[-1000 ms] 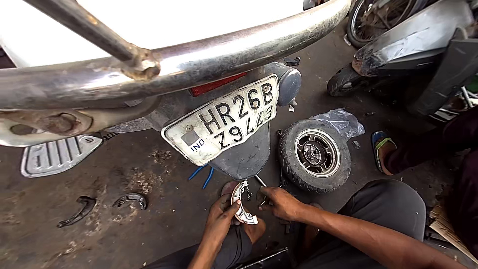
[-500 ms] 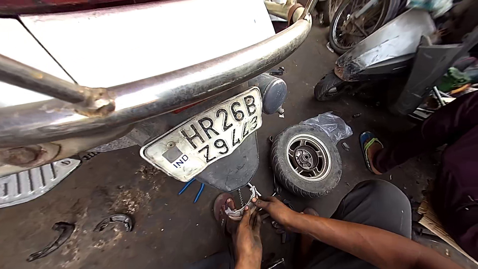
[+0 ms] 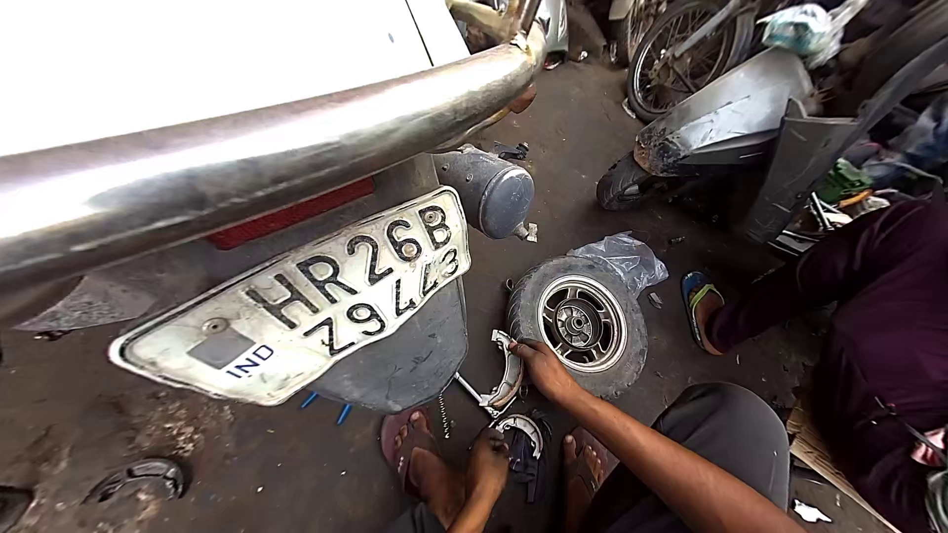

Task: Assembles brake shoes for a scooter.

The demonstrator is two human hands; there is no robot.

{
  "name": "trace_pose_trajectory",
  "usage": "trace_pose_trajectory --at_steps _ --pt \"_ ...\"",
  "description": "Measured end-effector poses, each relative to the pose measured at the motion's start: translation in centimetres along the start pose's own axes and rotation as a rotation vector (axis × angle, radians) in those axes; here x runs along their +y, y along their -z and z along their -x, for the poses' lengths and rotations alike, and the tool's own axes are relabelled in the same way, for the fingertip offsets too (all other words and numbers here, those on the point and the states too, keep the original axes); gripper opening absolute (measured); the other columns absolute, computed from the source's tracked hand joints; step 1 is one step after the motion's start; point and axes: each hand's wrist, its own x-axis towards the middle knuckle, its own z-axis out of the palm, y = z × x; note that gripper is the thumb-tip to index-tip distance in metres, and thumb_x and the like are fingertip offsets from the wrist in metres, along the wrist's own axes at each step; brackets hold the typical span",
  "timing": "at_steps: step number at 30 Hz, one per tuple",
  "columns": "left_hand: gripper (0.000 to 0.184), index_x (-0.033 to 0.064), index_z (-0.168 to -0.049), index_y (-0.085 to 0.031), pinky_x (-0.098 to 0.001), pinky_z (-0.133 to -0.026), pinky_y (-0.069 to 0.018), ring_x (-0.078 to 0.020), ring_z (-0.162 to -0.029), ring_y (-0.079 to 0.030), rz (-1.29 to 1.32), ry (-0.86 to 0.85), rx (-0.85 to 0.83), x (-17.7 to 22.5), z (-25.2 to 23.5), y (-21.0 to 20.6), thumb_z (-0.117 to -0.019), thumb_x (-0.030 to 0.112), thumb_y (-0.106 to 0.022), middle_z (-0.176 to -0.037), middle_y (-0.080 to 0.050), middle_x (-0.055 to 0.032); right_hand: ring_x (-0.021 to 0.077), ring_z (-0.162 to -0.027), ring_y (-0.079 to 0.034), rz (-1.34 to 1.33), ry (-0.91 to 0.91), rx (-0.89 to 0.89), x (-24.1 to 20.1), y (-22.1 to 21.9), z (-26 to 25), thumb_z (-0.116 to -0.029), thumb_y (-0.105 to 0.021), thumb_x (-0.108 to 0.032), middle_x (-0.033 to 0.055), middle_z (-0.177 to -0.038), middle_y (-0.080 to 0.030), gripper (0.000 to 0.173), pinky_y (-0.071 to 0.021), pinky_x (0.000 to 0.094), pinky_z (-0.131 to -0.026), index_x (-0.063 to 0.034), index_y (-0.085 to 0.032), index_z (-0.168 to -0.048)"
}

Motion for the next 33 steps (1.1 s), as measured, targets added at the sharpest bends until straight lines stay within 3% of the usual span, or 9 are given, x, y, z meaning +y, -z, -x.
trace_pose_trajectory --at_steps 2,5,10,13,18,22,27,30,33 --pt "0.042 0.0067 -0.140 -0.057 -0.0529 -0.105 -0.0502 -0.0329 -0.126 -0.061 -0.456 -0.164 -0.066 0.8 -2.4 -1.6 -0.0984 0.012 -0.057 -0.135 -0.063 -0.0162 0.0220 -0.092 -0.067 0.060 0.044 -0.009 -0.3 0.3 0.2 -0.1086 -0.042 -0.038 0.0118 -0.099 -0.070 0.042 -0.0537 0.0466 -0.084 -0.0074 -0.070 -0.111" --pt "0.055 0.0086 -0.149 -0.051 -0.0602 -0.110 -0.0411 -0.0416 -0.142 -0.045 -0.897 -0.521 -0.116 1.2 -5.0 -4.7 -0.0961 -0.005 -0.053 -0.152 -0.050 -0.0172 0.0227 -0.106 -0.065 0.175 0.069 -0.072 -1.2 0.8 0.9 -0.1086 -0.039 -0.037 0.0125 -0.111 -0.070 0.044 -0.0507 0.0482 -0.095 -0.0071 -0.070 -0.116" --pt "0.042 0.0023 -0.140 -0.057 -0.0625 -0.119 -0.0271 -0.0372 -0.150 -0.034 -1.138 -0.738 -0.310 2.1 -6.9 -7.8 -0.1013 -0.006 -0.044 -0.157 -0.047 -0.0163 0.0186 -0.113 -0.062 0.178 0.043 -0.165 -1.5 1.4 1.5 -0.1076 -0.038 -0.034 0.0118 -0.119 -0.067 0.043 -0.0470 0.0431 -0.100 -0.0060 -0.069 -0.118" --pt "0.043 0.0041 -0.140 -0.059 -0.0627 -0.116 -0.0318 -0.0390 -0.152 -0.031 -1.109 -0.757 -0.341 1.6 -7.1 -7.3 -0.1007 -0.006 -0.045 -0.161 -0.041 -0.0167 0.0216 -0.115 -0.062 0.166 0.029 -0.185 -1.3 1.4 1.1 -0.1095 -0.037 -0.034 0.0140 -0.122 -0.067 0.044 -0.0473 0.0458 -0.101 -0.0046 -0.068 -0.123" --pt "0.050 0.0027 -0.140 -0.057 -0.0627 -0.113 -0.0367 -0.0432 -0.150 -0.029 -0.983 -0.563 -0.407 -0.4 -3.0 -4.0 -0.0915 0.010 -0.064 -0.160 -0.037 -0.0195 0.0246 -0.110 -0.063 0.168 0.028 -0.192 -1.0 1.3 1.2 -0.1099 -0.036 -0.032 0.0154 -0.118 -0.068 0.045 -0.0487 0.0494 -0.097 -0.0037 -0.068 -0.120" --pt "0.056 0.0025 -0.136 -0.062 -0.0504 -0.117 -0.0391 -0.0376 -0.149 -0.035 -0.774 -0.281 -0.136 -4.0 -1.7 -3.1 -0.1004 0.045 -0.052 -0.158 -0.042 -0.0197 0.0254 -0.111 -0.062 0.208 0.065 -0.233 -0.8 0.9 1.0 -0.1093 -0.035 -0.029 0.0158 -0.116 -0.067 0.043 -0.0470 0.0510 -0.096 -0.0035 -0.069 -0.116" --pt "0.066 -0.0020 -0.142 -0.053 -0.0489 -0.110 -0.0455 -0.0429 -0.133 -0.051 -0.415 0.048 0.340 -5.0 -2.5 -4.6 -0.0895 0.031 -0.075 -0.145 -0.048 -0.0291 0.0257 -0.112 -0.062 0.211 0.095 -0.254 -0.4 0.3 1.1 -0.1085 -0.033 -0.026 0.0164 -0.117 -0.067 0.044 -0.0465 0.0513 -0.096 -0.0020 -0.069 -0.111" --pt "0.075 0.0006 -0.146 -0.045 -0.0463 -0.105 -0.0506 -0.0362 -0.126 -0.059 -0.308 0.270 0.323 -3.7 -3.0 -4.6 -0.0868 0.033 -0.079 -0.140 -0.053 -0.0250 0.0226 -0.108 -0.061 0.132 0.075 -0.270 -0.4 0.3 1.4 -0.1087 -0.032 -0.025 0.0153 -0.114 -0.066 0.044 -0.0469 0.0475 -0.094 -0.0006 -0.069 -0.111" --pt "0.057 -0.0009 -0.134 -0.058 -0.0516 -0.105 -0.0496 -0.0336 -0.121 -0.064 -0.113 0.337 0.174 -3.4 -3.4 -3.0 -0.0888 0.028 -0.077 -0.127 -0.067 -0.0216 0.0168 -0.098 -0.063 0.056 0.015 -0.292 -1.8 0.7 2.9 -0.1088 -0.039 -0.040 0.0104 -0.110 -0.067 0.045 -0.0507 0.0416 -0.087 -0.0058 -0.067 -0.119"
